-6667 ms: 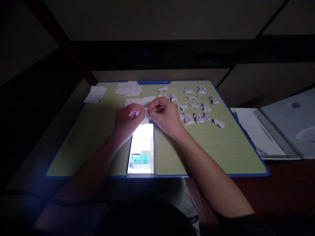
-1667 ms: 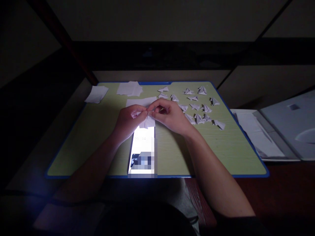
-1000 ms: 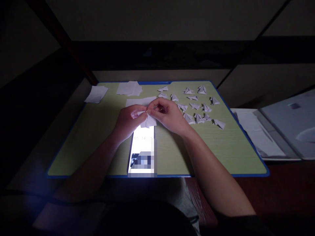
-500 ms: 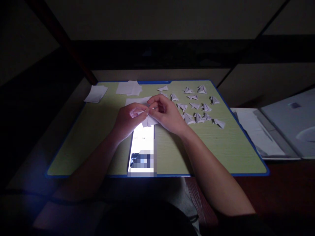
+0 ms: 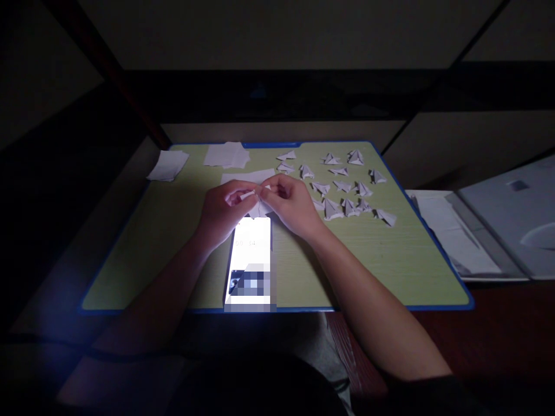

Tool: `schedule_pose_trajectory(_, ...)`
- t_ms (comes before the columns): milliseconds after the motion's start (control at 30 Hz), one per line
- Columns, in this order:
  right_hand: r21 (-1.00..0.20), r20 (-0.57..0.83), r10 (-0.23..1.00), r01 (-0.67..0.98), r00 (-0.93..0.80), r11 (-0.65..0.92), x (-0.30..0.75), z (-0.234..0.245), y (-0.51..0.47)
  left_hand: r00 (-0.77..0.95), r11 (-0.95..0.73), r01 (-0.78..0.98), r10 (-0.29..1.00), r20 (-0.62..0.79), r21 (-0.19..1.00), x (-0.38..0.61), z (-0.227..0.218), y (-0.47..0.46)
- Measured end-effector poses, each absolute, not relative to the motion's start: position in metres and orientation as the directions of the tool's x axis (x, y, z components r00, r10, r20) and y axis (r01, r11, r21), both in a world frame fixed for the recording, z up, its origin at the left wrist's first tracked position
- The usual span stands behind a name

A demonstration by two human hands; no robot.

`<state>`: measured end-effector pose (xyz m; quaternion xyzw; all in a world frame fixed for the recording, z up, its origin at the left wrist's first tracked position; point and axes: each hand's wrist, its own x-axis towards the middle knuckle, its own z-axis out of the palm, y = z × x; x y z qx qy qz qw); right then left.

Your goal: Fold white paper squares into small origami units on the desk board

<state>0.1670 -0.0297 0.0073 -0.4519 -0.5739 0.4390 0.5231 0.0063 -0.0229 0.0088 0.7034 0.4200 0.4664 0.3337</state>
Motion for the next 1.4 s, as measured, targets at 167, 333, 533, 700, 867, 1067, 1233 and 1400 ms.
schedule_pose_trajectory(167, -0.989, 0.145, 0.989, 0.01, 0.014, 0.145, 0.1683, 0.0048, -0.0282, 0.197, -0.393, 0.272, 0.916, 0.349, 0.879, 0.0091, 0.0088, -0.0258)
schedule_pose_trajectory(333, -0.995, 0.093, 0.995, -0.019, 0.022, 0.094, 0.1684, 0.0072, -0.0281, 0.188, -0.44, 0.299, 0.897, 0.4, 0.846, 0.0099, 0.006, -0.0259)
schedule_pose_trajectory(533, -0.994, 0.102, 0.995, -0.039, 0.003, 0.102, 0.1691, 0.0079, -0.028, 0.206, -0.46, 0.297, 0.886, 0.415, 0.837, 0.0063, 0.0051, -0.0235)
schedule_pose_trajectory(700, -0.991, 0.129, 0.99, 0.018, -0.061, 0.13, 0.17, 0.008, -0.0285, 0.175, -0.413, 0.189, 0.907, 0.383, 0.891, 0.0075, 0.0054, -0.0216)
schedule_pose_trajectory(867, -0.983, 0.173, 0.979, 0.044, -0.112, 0.178, 0.1695, 0.0084, -0.0299, 0.154, -0.395, 0.215, 0.917, 0.368, 0.893, 0.0086, 0.0082, -0.0205)
schedule_pose_trajectory(1067, -0.977, 0.188, 0.972, 0.071, -0.141, 0.2, 0.1688, 0.0089, -0.0309, 0.111, -0.345, 0.276, 0.939, 0.327, 0.897, 0.0093, 0.0055, -0.0211)
schedule_pose_trajectory(1233, -0.979, 0.188, 0.975, 0.054, -0.118, 0.196, 0.1679, 0.0121, -0.0316, 0.135, -0.356, 0.321, 0.934, 0.33, 0.878, 0.0091, 0.004, -0.0213)
schedule_pose_trajectory(1400, -0.99, 0.137, 0.984, -0.033, -0.117, 0.134, 0.1691, 0.0108, -0.0293, 0.113, -0.303, 0.289, 0.953, 0.282, 0.908, 0.0089, 0.0065, -0.0204)
